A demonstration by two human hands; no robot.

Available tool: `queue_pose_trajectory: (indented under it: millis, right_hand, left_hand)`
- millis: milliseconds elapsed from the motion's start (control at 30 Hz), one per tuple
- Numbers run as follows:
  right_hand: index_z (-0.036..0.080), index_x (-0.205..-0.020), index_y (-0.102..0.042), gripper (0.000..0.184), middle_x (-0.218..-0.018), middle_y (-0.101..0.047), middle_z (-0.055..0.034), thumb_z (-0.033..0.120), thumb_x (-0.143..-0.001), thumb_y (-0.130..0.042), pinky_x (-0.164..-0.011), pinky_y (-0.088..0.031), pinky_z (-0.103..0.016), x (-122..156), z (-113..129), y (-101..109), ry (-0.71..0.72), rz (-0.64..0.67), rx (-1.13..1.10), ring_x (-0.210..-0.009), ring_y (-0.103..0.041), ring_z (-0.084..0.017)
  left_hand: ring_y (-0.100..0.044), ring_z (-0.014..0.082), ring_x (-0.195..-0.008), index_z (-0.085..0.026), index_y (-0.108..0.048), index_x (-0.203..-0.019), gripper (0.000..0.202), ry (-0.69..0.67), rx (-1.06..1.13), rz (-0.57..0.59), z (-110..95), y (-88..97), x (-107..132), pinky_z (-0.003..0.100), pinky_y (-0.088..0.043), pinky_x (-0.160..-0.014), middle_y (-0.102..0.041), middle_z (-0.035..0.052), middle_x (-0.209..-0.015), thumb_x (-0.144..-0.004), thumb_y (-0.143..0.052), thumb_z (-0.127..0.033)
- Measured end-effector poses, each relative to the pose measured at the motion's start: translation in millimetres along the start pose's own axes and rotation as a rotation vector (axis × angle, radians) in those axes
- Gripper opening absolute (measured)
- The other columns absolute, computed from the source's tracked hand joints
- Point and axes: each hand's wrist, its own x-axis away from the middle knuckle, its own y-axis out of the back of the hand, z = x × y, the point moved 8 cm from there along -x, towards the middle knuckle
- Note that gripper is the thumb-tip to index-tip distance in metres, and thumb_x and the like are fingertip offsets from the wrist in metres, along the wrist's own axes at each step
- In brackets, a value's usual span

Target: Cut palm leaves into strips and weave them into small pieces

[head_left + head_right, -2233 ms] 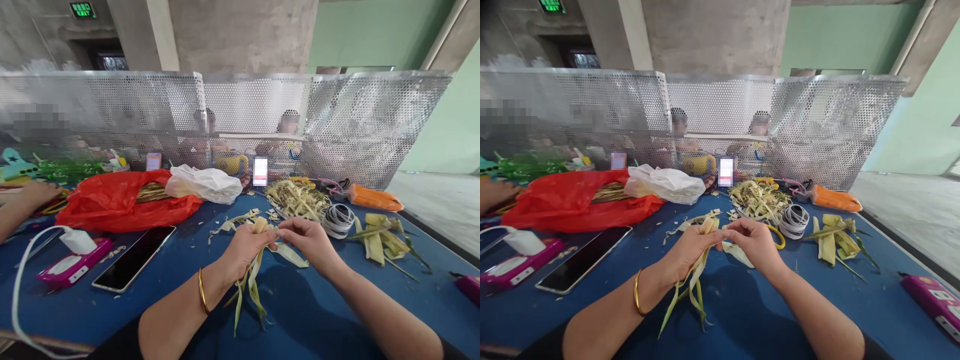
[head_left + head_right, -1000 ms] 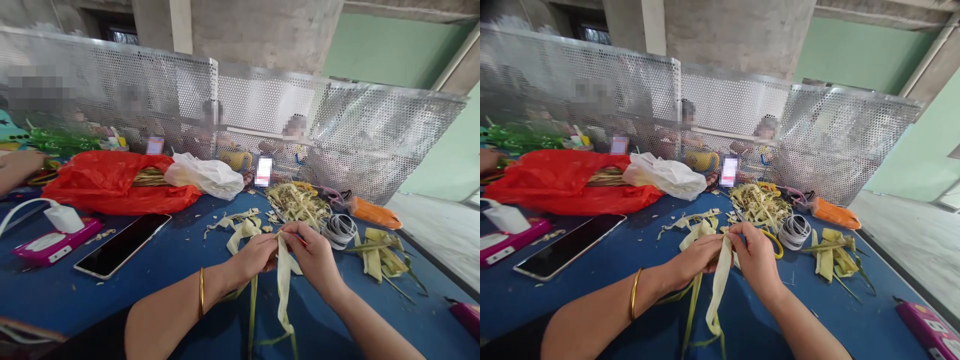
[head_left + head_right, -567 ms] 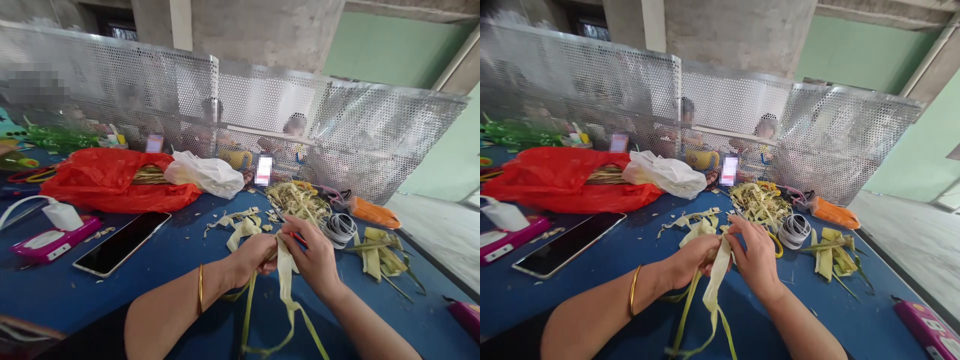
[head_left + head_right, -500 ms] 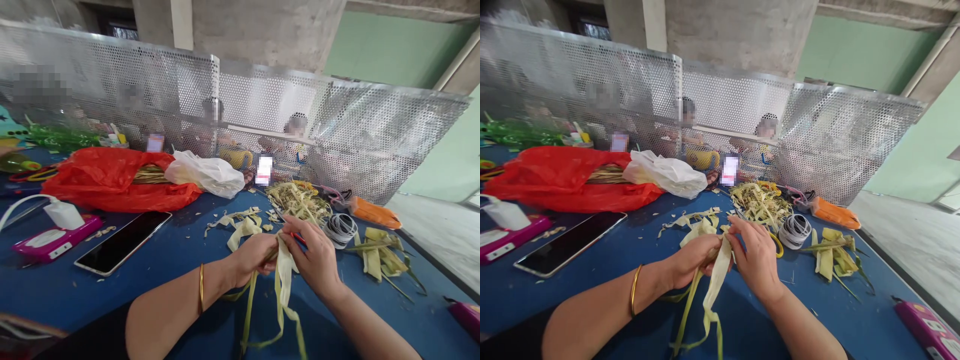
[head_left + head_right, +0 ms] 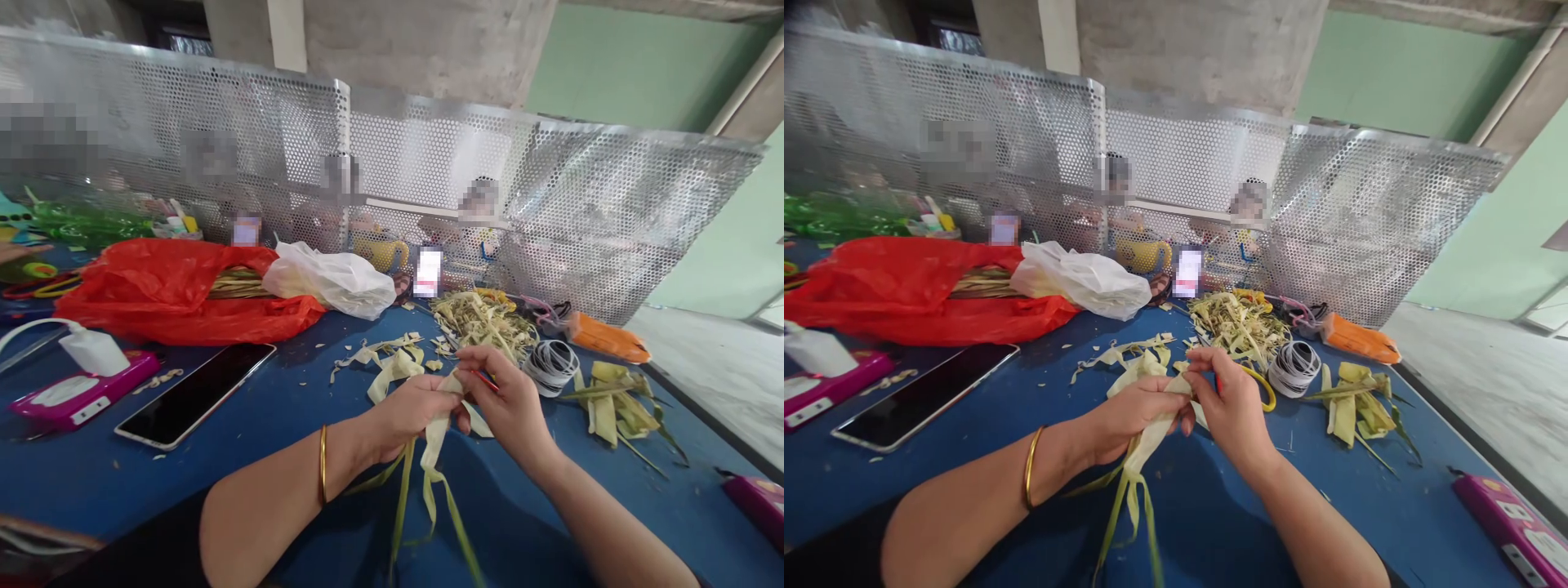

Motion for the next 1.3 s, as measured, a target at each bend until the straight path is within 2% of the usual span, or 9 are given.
queue_pose_trajectory:
  millis: [67,167,367,533,667,867,1067,1167,1300]
  right_hand:
    - [0.021,-0.096,-0.067,0.021,-0.088,-0.07,-0.0042,0.035,-0.086,-0.056,-0.062,-0.054,-0.026,-3,-5,0,-0.085,0.022,-0.154,-0.077,-0.066,-0.018]
    - [0.02,-0.089,-0.07,0.019,-0.087,-0.068,-0.0042,0.035,-0.084,-0.059,-0.062,-0.053,-0.025,-6,0,7,-0.061,-0.017,-0.208,-0.079,-0.064,-0.017]
    - [0.02,-0.084,-0.069,0.011,-0.085,-0.066,-0.0047,0.025,-0.087,-0.06,-0.075,-0.051,-0.03,-3,19,6,0.18,0.026,-0.02,-0.084,-0.063,-0.018]
    - [0.022,-0.097,-0.063,0.013,-0.091,-0.066,-0.0045,0.021,-0.085,-0.063,-0.078,-0.05,-0.032,1,24,9,0.255,-0.042,0.104,-0.087,-0.063,-0.02]
    - [0.023,-0.09,-0.062,0.009,-0.094,-0.065,-0.0042,0.017,-0.084,-0.063,-0.081,-0.049,-0.031,4,30,8,0.326,-0.054,0.118,-0.091,-0.062,-0.019]
    - [0.022,-0.085,-0.064,0.008,-0.091,-0.065,-0.0036,0.015,-0.084,-0.063,-0.079,-0.048,-0.031,3,26,4,0.286,-0.021,0.12,-0.09,-0.062,-0.019]
    - [0.022,-0.076,-0.06,0.012,-0.092,-0.068,-0.0027,0.015,-0.085,-0.059,-0.082,-0.048,-0.031,2,19,1,0.202,0.033,0.001,-0.092,-0.064,-0.019]
    - [0.022,-0.076,-0.06,0.01,-0.089,-0.069,-0.0017,0.017,-0.085,-0.059,-0.08,-0.048,-0.031,2,12,0,0.133,0.029,-0.017,-0.088,-0.065,-0.019]
    - [0.023,-0.082,-0.062,0.005,-0.086,-0.069,-0.0001,0.019,-0.085,-0.06,-0.077,-0.048,-0.031,3,10,2,0.11,-0.018,0.076,-0.085,-0.065,-0.019]
  left_hand:
    - [-0.041,0.0095,-0.052,-0.014,-0.063,-0.063,0.023,-0.033,0.019,-0.007,-3,0.9,0,0.024,-0.027,-0.049,-0.058,0.004,-0.062,-0.073,-0.064,-0.034]
    - [-0.04,0.0093,-0.053,-0.015,-0.061,-0.062,0.028,-0.041,0.059,0.005,-5,0.8,1,0.024,-0.026,-0.05,-0.054,0.002,-0.059,-0.075,-0.066,-0.04]
    - [-0.037,0.0082,-0.053,-0.015,-0.054,-0.058,0.039,-0.044,0.05,0.016,0,2.1,-2,0.025,-0.023,-0.051,-0.049,0.0005,-0.059,-0.076,-0.066,-0.047]
    - [-0.036,0.0084,-0.054,-0.015,-0.054,-0.063,0.032,-0.084,0.034,0.01,5,6.6,-7,0.025,-0.022,-0.053,-0.049,0.0002,-0.061,-0.08,-0.063,-0.041]
    - [-0.037,0.0092,-0.056,-0.015,-0.054,-0.063,0.029,-0.092,0.009,0.001,4,6.7,-6,0.025,-0.025,-0.056,-0.049,0.0005,-0.062,-0.08,-0.06,-0.036]
    - [-0.041,0.0106,-0.057,-0.014,-0.054,-0.058,0.029,-0.115,-0.051,-0.009,-7,2.5,-2,0.026,-0.029,-0.06,-0.05,0.0011,-0.059,-0.08,-0.056,-0.032]
    - [-0.043,0.0115,-0.06,-0.014,-0.056,-0.058,0.029,-0.141,-0.092,-0.001,-7,2.5,-4,0.027,-0.031,-0.065,-0.053,0.0012,-0.06,-0.081,-0.055,-0.032]
    - [-0.043,0.0112,-0.06,-0.015,-0.056,-0.058,0.029,-0.142,-0.1,0.008,-6,2.8,-4,0.027,-0.031,-0.066,-0.054,0.001,-0.06,-0.082,-0.054,-0.031]
    - [-0.041,0.0104,-0.057,-0.014,-0.056,-0.059,0.032,-0.124,-0.114,0.01,-4,2.2,-3,0.026,-0.029,-0.061,-0.053,0.0009,-0.06,-0.083,-0.053,-0.034]
